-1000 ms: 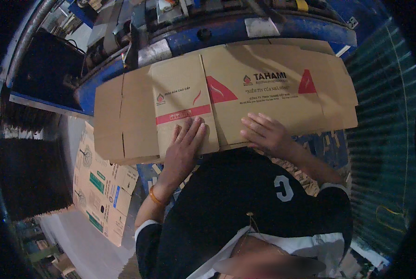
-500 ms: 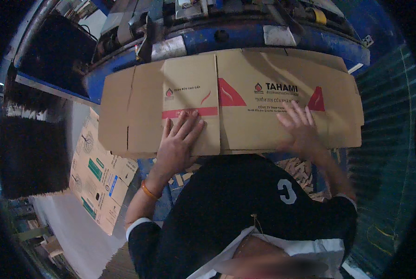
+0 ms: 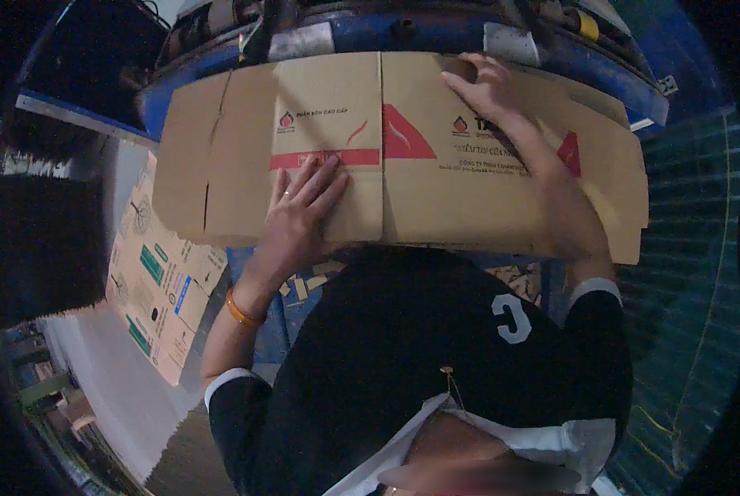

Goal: The person repeatedly folds flat cardboard sheets along pre-scored lines into box shapes on a workbench. They handle each sheet one at a time, creasing the flaps and stacking the folded pieces.

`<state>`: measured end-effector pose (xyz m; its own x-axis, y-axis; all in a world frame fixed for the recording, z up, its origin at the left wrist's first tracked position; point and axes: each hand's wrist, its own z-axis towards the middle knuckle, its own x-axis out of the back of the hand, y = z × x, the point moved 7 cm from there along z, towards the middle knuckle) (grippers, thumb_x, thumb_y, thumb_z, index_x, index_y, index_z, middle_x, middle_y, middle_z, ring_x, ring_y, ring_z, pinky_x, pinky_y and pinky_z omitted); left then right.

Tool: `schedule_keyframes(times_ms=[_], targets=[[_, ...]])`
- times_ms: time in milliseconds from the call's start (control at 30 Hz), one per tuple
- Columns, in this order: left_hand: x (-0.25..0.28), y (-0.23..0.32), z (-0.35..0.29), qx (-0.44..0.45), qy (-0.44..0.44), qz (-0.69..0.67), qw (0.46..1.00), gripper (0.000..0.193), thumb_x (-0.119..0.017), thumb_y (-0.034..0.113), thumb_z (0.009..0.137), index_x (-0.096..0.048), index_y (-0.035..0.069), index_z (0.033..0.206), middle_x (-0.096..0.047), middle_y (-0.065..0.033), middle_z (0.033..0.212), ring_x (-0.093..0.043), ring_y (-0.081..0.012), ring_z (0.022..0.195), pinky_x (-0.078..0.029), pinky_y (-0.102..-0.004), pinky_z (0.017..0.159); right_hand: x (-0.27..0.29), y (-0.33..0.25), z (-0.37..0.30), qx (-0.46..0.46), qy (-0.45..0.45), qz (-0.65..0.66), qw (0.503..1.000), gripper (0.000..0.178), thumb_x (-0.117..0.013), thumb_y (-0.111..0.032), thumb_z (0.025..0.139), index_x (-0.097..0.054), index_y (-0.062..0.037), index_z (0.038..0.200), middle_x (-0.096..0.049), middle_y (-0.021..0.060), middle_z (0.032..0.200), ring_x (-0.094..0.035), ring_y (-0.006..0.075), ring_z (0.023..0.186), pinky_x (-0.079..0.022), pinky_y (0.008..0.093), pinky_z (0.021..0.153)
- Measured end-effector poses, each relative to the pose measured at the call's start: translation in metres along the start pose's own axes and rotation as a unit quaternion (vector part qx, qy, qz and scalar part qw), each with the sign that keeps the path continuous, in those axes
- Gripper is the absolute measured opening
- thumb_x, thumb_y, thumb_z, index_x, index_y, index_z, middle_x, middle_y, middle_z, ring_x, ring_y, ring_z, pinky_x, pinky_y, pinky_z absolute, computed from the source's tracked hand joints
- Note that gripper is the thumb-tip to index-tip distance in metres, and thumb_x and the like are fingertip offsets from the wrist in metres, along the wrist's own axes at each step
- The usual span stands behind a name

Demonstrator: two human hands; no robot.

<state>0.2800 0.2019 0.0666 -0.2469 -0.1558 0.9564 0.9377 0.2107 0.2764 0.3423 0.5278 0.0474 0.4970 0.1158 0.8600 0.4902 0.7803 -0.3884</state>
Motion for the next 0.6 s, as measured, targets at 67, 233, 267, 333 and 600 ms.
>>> schedule_keyframes(times_ms=[67,233,267,333,600], targets=[[0.001,0.001,-0.001,0.0,0.007,-0.002,1.0,0.088,-0.079,0.042,0.059,-0.046,0.012,0.135,-0.035,-0.0074,0.147,-0.028,-0.0303,0.138,-0.023,-0.0602,0.107,-0.005,0.006,-0.001,-0.006,-0.047,0.002,0.999,0.07,-0.066,-0.057,0.073,-0.056,-0.0095,0.123,-0.052,0.0155,0.129,-0.047,0.0301,0.121,-0.036,0.0388,0.103],[0.001,0.0,0.0,-0.007,0.008,-0.008,1.0,0.087,-0.079,0.042,0.059,-0.046,0.011,0.134,-0.036,-0.0085,0.146,-0.029,-0.0317,0.137,-0.023,-0.0602,0.107,0.006,0.001,-0.006,0.01,0.0,-0.049,0.999,0.065,-0.065,-0.054,0.075,-0.057,-0.0091,0.122,-0.053,0.0127,0.129,-0.051,0.0308,0.116,-0.04,0.0378,0.099],[0.002,0.0,0.0,-0.01,0.009,0.0,1.0,0.088,-0.08,0.041,0.059,-0.047,0.011,0.134,-0.036,-0.009,0.146,-0.029,-0.032,0.137,-0.024,-0.0596,0.107,0.002,0.0,-0.009,0.0,-0.03,-0.053,0.998,0.067,-0.064,-0.053,0.076,-0.055,-0.0091,0.125,-0.051,0.0127,0.132,-0.048,0.0315,0.12,-0.038,0.0389,0.101],[0.004,0.001,0.0,-0.02,0.01,0.025,0.999,0.09,-0.081,0.042,0.059,-0.045,0.011,0.135,-0.034,-0.0095,0.147,-0.028,-0.0325,0.137,-0.024,-0.0587,0.107,0.0,-0.004,-0.019,-0.009,-0.064,-0.056,0.996,0.068,-0.062,-0.053,0.077,-0.052,-0.0103,0.13,-0.046,0.013,0.137,-0.041,0.0331,0.127,-0.033,0.041,0.105],[0.016,-0.012,-0.005,-0.002,-0.022,-0.084,0.996,0.091,-0.078,0.041,0.065,-0.037,0.009,0.14,-0.027,-0.0129,0.149,-0.021,-0.0347,0.139,-0.023,-0.0516,0.111,0.006,-0.065,-0.035,0.074,-0.13,0.174,0.973,0.06,-0.055,-0.04,0.089,-0.041,-0.0028,0.134,-0.061,0.0148,0.114,-0.058,0.0258,0.104,-0.045,0.0387,0.09]])
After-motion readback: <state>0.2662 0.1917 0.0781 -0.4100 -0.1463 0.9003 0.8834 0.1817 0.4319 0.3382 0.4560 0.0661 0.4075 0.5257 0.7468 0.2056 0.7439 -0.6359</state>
